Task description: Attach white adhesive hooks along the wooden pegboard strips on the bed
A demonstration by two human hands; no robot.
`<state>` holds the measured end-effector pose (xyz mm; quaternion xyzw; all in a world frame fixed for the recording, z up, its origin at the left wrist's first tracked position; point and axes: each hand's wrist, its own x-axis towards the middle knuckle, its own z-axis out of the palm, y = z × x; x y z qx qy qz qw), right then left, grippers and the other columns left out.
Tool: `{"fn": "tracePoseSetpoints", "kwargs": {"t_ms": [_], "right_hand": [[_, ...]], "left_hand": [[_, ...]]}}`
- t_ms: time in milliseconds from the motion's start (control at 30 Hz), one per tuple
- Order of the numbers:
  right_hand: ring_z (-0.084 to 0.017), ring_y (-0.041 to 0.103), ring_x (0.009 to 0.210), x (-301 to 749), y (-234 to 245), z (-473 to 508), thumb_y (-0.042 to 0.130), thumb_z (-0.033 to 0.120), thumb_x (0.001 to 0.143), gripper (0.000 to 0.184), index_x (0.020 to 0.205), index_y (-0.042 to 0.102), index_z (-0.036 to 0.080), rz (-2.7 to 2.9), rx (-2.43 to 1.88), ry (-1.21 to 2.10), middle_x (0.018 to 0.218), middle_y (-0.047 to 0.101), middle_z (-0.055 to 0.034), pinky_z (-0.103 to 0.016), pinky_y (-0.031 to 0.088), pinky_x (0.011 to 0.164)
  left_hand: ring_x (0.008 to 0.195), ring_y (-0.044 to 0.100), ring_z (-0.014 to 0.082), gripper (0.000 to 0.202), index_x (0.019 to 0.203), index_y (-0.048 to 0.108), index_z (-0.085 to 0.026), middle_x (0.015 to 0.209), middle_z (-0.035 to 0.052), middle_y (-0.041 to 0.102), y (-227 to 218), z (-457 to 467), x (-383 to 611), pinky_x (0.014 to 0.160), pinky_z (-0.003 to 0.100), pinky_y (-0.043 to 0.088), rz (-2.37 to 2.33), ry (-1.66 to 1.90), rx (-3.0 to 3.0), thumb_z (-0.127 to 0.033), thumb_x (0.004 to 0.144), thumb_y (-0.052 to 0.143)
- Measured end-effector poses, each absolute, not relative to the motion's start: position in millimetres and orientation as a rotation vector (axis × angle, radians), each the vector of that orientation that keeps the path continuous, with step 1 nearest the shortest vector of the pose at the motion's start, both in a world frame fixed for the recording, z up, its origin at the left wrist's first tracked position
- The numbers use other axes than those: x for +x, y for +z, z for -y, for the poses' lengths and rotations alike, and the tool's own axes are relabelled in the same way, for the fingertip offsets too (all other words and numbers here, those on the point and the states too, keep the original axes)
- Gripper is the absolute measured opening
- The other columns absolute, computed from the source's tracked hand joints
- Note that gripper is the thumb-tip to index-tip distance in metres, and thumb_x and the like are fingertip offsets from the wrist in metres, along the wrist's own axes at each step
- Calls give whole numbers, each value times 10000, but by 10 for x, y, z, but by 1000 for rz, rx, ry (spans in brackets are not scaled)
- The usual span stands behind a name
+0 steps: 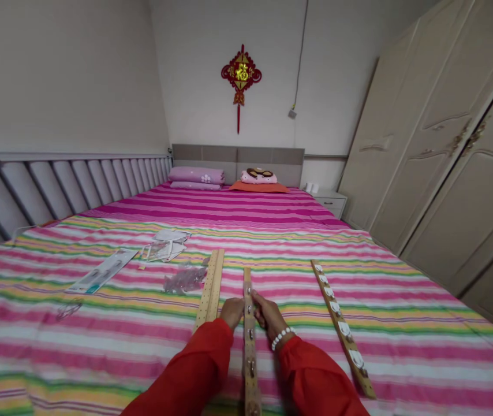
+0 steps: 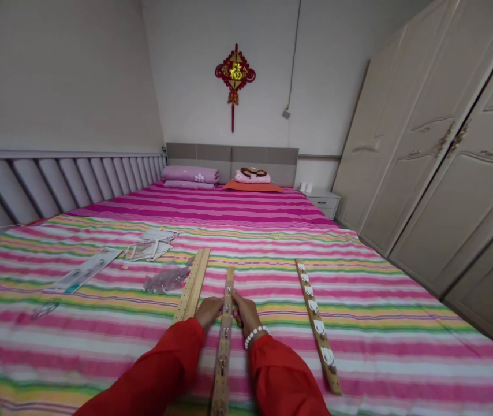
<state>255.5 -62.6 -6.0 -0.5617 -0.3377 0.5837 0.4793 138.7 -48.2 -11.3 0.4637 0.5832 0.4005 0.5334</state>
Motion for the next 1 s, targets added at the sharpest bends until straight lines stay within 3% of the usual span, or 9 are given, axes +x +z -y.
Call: {"fn": "tracePoseSetpoints", "kwargs": {"t_ms": [200, 367, 467, 567, 767, 1000], "right_hand": [[-53, 218, 275, 2522, -79, 859, 639, 543, 737, 560, 354, 410, 204, 899, -1386, 1301, 284, 298, 72, -245, 126, 343], [-65, 223, 293, 2508, -95, 869, 667, 523, 714, 519, 374, 420, 219, 900, -1373, 1265, 299, 327, 66, -264, 128, 352], [-62, 211, 289, 2519, -132, 839, 660, 542, 713, 526, 379, 411, 220, 891, -1380, 1272, 299, 324, 66, -264, 111, 349], [-53, 202, 283, 2533, -178, 810, 635, 583, 720, 547, 387, 410, 212, 874, -1371, 1290, 310, 326, 66, -257, 93, 344], [-43, 198, 279, 2551, -192, 803, 607, 637, 710, 516, 489, 513, 180, 830, -1342, 1356, 327, 354, 70, -235, 74, 339], [-36, 200, 274, 2570, -174, 823, 621, 646, 697, 498, 604, 585, 158, 815, -1312, 1384, 330, 384, 77, -220, 77, 329]], "left_hand": [[636, 595, 158, 308, 540, 614, -154, 576, 33, 641, -122, 721, 1322, 652, 262, 446, -1229, 868, 1150, -431, 675, 628], [594, 556, 135, 174, 578, 602, -164, 537, -18, 580, 77, 643, 1083, 618, 245, 437, -1336, 824, 1229, -302, 675, 642], [667, 586, 142, 23, 679, 639, -165, 628, -10, 621, 275, 427, 782, 671, 234, 453, -1551, 1085, 1401, -179, 661, 637], [717, 602, 153, 107, 797, 656, -160, 730, 14, 643, 429, 176, 447, 713, 245, 455, -1824, 1255, 1557, -169, 705, 604], [885, 601, 223, 82, 752, 657, -167, 842, 81, 661, 474, -133, 115, 787, 292, 417, -2163, 1089, 1795, -224, 695, 671], [755, 599, 184, 126, 587, 596, -186, 656, 22, 629, 425, -250, -15, 697, 258, 398, -2114, 1077, 1713, -154, 709, 590]]}}
